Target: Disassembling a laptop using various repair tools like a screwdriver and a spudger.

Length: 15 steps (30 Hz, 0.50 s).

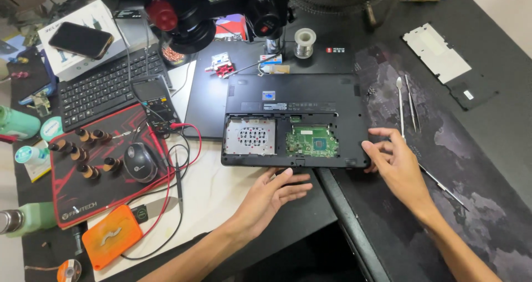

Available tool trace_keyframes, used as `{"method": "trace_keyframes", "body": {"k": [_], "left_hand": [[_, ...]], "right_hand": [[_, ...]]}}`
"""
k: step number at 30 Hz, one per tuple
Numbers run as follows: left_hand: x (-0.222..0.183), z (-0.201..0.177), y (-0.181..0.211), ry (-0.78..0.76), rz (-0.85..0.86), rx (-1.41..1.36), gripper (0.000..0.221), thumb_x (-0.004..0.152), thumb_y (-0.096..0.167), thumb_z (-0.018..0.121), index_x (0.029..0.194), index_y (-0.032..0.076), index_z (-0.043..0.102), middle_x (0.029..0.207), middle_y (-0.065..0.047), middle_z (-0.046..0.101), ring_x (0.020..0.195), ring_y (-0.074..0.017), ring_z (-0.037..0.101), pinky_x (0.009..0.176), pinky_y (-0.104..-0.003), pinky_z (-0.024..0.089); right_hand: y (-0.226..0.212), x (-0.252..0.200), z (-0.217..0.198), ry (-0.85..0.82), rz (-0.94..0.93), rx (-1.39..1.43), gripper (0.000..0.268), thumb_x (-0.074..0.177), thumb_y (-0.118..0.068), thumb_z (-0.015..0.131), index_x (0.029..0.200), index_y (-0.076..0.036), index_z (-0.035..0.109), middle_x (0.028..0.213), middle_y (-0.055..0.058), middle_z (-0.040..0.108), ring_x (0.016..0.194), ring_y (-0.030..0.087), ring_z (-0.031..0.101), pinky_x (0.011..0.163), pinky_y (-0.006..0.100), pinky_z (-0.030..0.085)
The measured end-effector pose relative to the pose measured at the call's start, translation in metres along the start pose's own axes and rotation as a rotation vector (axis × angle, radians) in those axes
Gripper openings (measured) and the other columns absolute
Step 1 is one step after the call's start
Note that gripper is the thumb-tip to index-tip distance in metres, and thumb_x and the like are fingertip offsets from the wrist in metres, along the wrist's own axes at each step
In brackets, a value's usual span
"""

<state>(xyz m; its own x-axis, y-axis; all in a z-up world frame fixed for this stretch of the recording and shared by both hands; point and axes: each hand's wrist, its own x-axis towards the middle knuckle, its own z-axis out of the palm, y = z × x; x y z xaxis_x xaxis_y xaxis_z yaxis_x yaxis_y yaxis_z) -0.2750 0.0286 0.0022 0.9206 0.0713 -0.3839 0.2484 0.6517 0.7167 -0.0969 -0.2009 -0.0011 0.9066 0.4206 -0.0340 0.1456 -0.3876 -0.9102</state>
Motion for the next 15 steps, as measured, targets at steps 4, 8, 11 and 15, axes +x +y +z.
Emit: {"method": "trace_keyframes", "body": {"k": [4,8,11,15], "left_hand": [[0.010,-0.004,-0.003,0.039,0.052,-0.121,0.049,0.098,0.031,0.061,0.128,-0.007,0.053,0.128,-0.024,0.067,0.123,-0.0318,0.067,0.108,-0.045,0.049],[0.013,-0.008,-0.010,0.067,0.105,-0.175,0.047,0.100,0.032,0.061,0.124,-0.008,0.055,0.126,-0.023,0.067,0.124,-0.0317,0.066,0.110,-0.045,0.045],[0.015,-0.012,-0.014,0.130,0.148,-0.232,0.041,0.100,0.029,0.061,0.126,-0.002,0.054,0.125,-0.015,0.067,0.119,-0.0285,0.065,0.111,-0.047,0.048],[0.015,-0.015,-0.010,0.149,0.163,-0.244,0.041,0.101,0.030,0.060,0.129,0.001,0.055,0.124,-0.012,0.068,0.114,-0.0248,0.065,0.107,-0.045,0.048]], "right_hand": [[0.013,0.001,0.000,-0.081,0.012,0.175,0.042,0.098,-0.021,0.064,0.135,-0.003,0.052,0.081,0.006,0.068,0.064,0.012,0.064,0.059,0.025,0.050],[0.018,-0.006,-0.001,-0.144,0.063,0.268,0.052,0.097,-0.022,0.067,0.141,-0.003,0.047,0.075,0.008,0.060,0.061,0.012,0.059,0.059,0.026,0.048],[0.017,-0.018,-0.001,-0.220,0.157,0.318,0.060,0.094,-0.021,0.070,0.145,-0.004,0.043,0.074,0.009,0.060,0.057,0.014,0.057,0.057,0.026,0.046],[-0.028,-0.036,-0.004,-0.354,0.308,0.256,0.061,0.085,-0.022,0.072,0.137,-0.008,0.043,0.071,0.012,0.072,0.052,0.016,0.059,0.051,0.031,0.048]]}}
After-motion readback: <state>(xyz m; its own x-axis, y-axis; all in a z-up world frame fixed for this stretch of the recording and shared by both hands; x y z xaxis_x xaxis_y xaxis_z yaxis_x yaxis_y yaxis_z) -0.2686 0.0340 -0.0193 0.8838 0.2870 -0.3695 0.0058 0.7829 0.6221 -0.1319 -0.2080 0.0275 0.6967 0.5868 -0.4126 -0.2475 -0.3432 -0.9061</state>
